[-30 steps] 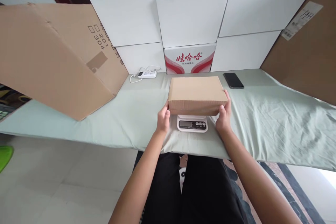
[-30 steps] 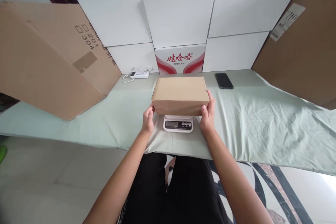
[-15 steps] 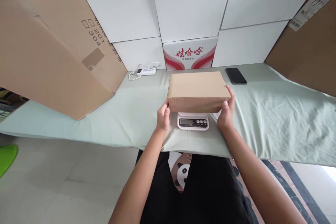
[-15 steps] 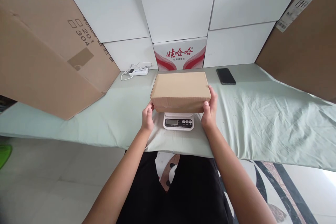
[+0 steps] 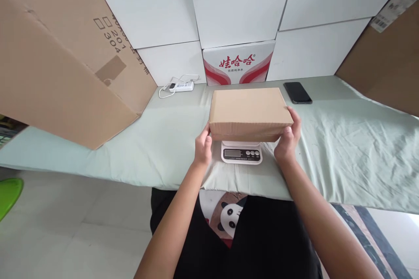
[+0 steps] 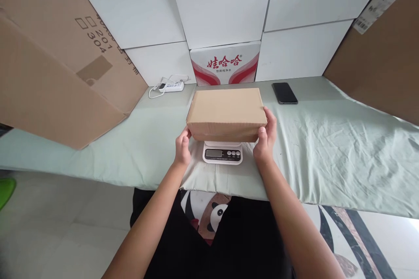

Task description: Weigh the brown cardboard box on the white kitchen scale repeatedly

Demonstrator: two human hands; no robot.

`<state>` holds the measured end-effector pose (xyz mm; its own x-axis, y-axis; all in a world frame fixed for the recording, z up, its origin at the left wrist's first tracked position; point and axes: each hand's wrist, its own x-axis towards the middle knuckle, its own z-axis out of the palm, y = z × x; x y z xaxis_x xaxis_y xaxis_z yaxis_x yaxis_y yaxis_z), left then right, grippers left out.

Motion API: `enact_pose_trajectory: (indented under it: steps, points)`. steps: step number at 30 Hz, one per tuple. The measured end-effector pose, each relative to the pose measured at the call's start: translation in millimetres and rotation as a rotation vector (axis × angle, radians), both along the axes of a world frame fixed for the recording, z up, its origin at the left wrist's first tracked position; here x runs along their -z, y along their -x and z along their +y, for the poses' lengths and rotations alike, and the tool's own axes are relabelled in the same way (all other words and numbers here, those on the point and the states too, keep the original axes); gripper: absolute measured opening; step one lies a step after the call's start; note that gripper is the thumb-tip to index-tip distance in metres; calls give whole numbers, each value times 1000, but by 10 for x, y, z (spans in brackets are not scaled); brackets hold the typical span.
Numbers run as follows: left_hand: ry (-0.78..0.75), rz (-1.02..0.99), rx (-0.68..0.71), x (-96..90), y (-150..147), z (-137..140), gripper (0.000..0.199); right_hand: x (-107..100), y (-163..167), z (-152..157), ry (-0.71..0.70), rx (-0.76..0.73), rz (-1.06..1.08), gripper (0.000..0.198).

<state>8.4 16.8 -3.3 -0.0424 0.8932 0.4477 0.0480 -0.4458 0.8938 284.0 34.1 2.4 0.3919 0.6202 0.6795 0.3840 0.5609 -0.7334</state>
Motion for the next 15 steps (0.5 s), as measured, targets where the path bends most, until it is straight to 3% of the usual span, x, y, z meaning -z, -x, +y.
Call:
enact_pose_trajectory:
  steps: [15]
  points:
    - [8, -53, -50, 32, 16, 19, 83, -16, 10, 21, -23, -41, 45, 75]
